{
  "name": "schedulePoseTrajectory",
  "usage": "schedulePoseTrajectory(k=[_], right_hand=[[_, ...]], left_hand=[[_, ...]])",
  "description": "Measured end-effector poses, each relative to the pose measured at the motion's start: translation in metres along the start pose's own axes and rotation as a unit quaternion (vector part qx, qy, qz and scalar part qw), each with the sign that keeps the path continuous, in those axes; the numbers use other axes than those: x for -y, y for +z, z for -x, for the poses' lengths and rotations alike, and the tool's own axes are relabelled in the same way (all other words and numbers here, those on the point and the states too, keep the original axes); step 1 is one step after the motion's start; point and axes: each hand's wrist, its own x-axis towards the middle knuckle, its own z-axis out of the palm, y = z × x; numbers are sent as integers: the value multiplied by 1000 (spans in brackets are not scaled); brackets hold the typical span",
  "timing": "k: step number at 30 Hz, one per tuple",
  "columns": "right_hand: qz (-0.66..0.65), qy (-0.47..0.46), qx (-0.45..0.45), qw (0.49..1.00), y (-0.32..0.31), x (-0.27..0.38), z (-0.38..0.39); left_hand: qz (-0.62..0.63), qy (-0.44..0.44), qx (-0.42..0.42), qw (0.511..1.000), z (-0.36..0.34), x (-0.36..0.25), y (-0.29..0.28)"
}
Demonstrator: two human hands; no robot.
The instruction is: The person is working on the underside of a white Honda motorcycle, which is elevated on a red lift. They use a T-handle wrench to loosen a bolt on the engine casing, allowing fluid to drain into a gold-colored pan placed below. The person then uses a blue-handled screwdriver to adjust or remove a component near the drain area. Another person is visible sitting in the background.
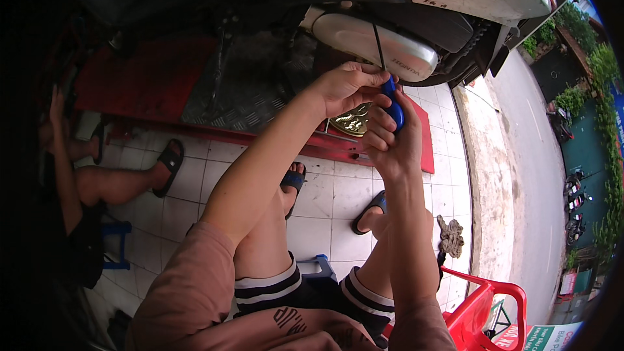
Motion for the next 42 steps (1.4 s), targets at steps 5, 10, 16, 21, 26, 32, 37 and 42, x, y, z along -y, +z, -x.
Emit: schedulePoseTrajectory(k=[5,10,16,21,26,32,37,42], right_hand=[[585,-284,-166,741,13,-12,-2],[415,-187,-192,869,9,-9,-7],[243,-131,-156,948,2,-11,-5],[757,-401,-254,449,16,-16,-1],[145,-91,-65,983,-3,-7,-7],[30,-31,-32,999,14,-16,-10],[746,-213,-269,571,25,-11,-8],[839,-250,-308,371,40,-32,-14]], left_hand=[[-29,4,-43,999,2,-2,-2],[-39,17,-35,998,3,-4,-1],[-3,-13,-16,1000,0,0,-2],[-28,6,-49,998,0,-1,-5],[-40,18,-48,998,6,-5,1],[-23,42,-32,998,3,-5,-7],[-46,24,-72,996,4,-7,-4],[-59,47,-92,993,4,-5,-4]])
